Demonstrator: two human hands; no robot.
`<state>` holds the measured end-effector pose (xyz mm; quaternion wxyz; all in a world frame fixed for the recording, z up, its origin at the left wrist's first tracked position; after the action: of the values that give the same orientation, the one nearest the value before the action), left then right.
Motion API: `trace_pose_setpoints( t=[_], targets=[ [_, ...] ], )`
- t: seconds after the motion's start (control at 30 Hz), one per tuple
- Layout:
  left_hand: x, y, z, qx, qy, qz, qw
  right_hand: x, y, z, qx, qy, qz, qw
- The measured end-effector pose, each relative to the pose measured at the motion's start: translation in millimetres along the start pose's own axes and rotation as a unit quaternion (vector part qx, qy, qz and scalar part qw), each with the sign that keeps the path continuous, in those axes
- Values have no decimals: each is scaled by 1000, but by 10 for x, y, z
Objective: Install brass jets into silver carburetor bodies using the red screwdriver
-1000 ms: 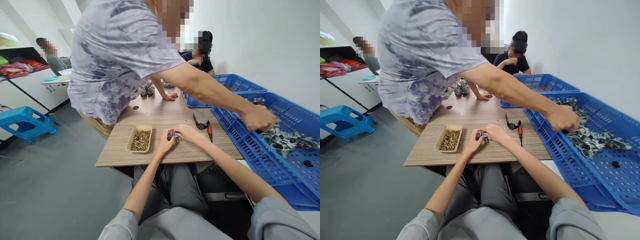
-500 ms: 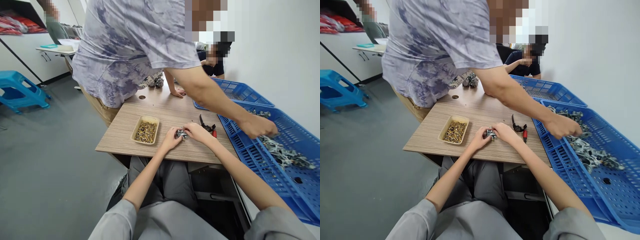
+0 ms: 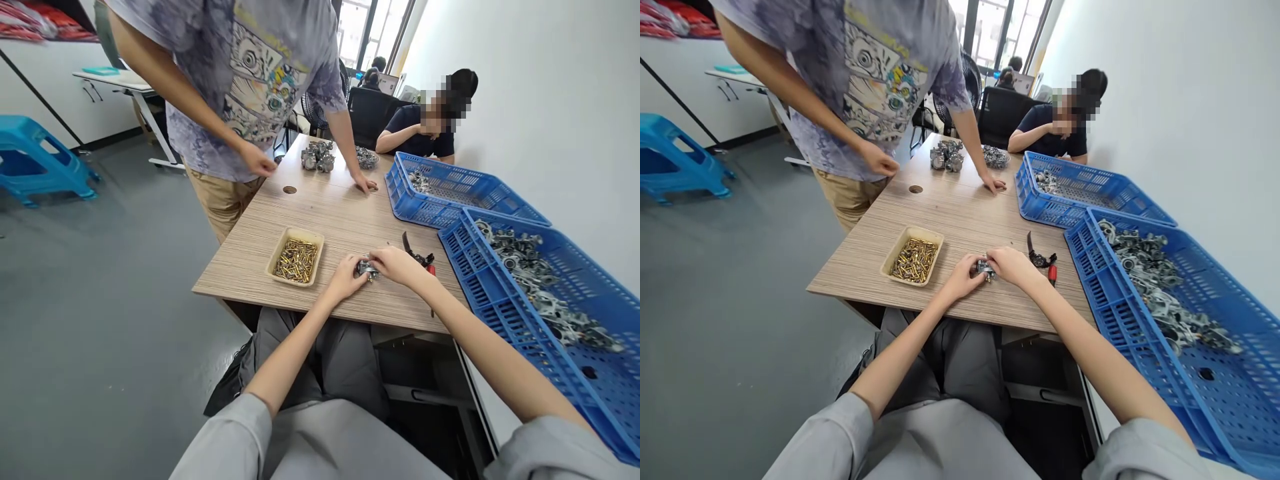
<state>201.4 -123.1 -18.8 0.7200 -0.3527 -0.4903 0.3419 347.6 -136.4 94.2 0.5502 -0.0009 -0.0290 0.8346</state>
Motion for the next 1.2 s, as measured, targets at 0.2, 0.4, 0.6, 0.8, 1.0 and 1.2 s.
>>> trace_pose_setpoints(
  t=[0.2, 0.4, 0.6, 0.8, 1.0, 1.2],
  targets=[
    [2, -1, 1, -1, 2, 3, 1000, -9, -46, -38, 21, -5, -24, 999],
    [4, 4, 5, 4, 1, 9, 1000, 12, -17, -48, 86, -19, 16, 996],
    [1, 0, 8, -12, -1, 7, 1000, -12, 29, -7, 83, 1, 32, 996],
    [-1, -3, 15, -9, 1, 21, 1000, -30, 65, 2, 18, -5, 17, 1000],
    [-2, 7, 15, -2, 1, 19, 1000, -51, 49, -1, 11, -14, 23, 1000],
    [-12, -14, 24, -2, 2, 17, 1000, -69, 66, 21, 15, -6, 34, 999]
  ],
)
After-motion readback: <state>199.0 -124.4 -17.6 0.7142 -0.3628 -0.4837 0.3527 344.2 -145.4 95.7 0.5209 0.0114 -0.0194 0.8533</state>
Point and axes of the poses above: each hand's wrist, its own x-axis towards the middle knuckle, its own z-axis out of the back of the hand, y = z × x, the point moved 4 cm from there along x, towards the middle knuckle, and after that the axes turned 8 degrees about -y, right-handed, at the moved point
